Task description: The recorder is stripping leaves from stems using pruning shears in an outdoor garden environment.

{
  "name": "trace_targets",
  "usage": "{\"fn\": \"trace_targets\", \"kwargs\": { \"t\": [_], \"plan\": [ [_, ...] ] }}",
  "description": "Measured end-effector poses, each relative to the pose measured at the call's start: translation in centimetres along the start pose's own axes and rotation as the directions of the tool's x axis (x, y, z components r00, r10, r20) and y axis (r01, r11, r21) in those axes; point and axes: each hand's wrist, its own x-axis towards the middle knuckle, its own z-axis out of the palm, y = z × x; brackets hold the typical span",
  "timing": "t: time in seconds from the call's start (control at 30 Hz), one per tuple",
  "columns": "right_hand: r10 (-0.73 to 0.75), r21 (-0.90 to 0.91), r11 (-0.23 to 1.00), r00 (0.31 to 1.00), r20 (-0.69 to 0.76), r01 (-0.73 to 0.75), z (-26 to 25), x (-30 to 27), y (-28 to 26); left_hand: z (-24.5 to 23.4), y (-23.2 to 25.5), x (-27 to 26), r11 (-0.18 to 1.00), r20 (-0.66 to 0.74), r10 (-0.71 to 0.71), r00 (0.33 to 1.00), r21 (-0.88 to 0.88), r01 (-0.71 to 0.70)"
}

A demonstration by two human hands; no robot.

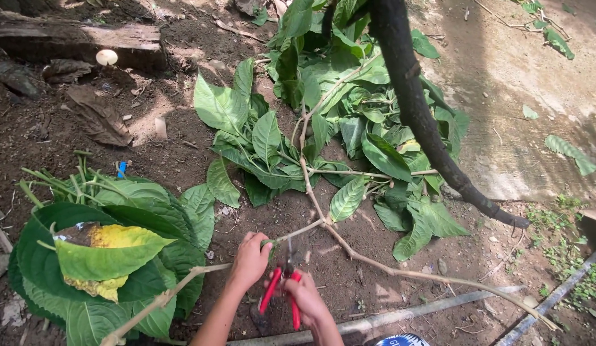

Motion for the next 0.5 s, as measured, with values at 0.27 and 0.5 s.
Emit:
{"fn": "trace_targets", "kwargs": {
  "t": [0.27,0.5],
  "plan": [
    [0.138,-0.225,0.966,0.990,0.040,-0.126,-3.4,1.3,2.9,-0.7,0.5,0.3,0.998,0.027,-0.061,0.998,-0.006,0.061],
    [0.091,-0.154,0.984,0.996,0.013,-0.088,-3.8,3.9,3.3,-1.4,1.8,-0.2,0.993,0.125,-0.119,0.985,0.007,0.119]
  ]
}}
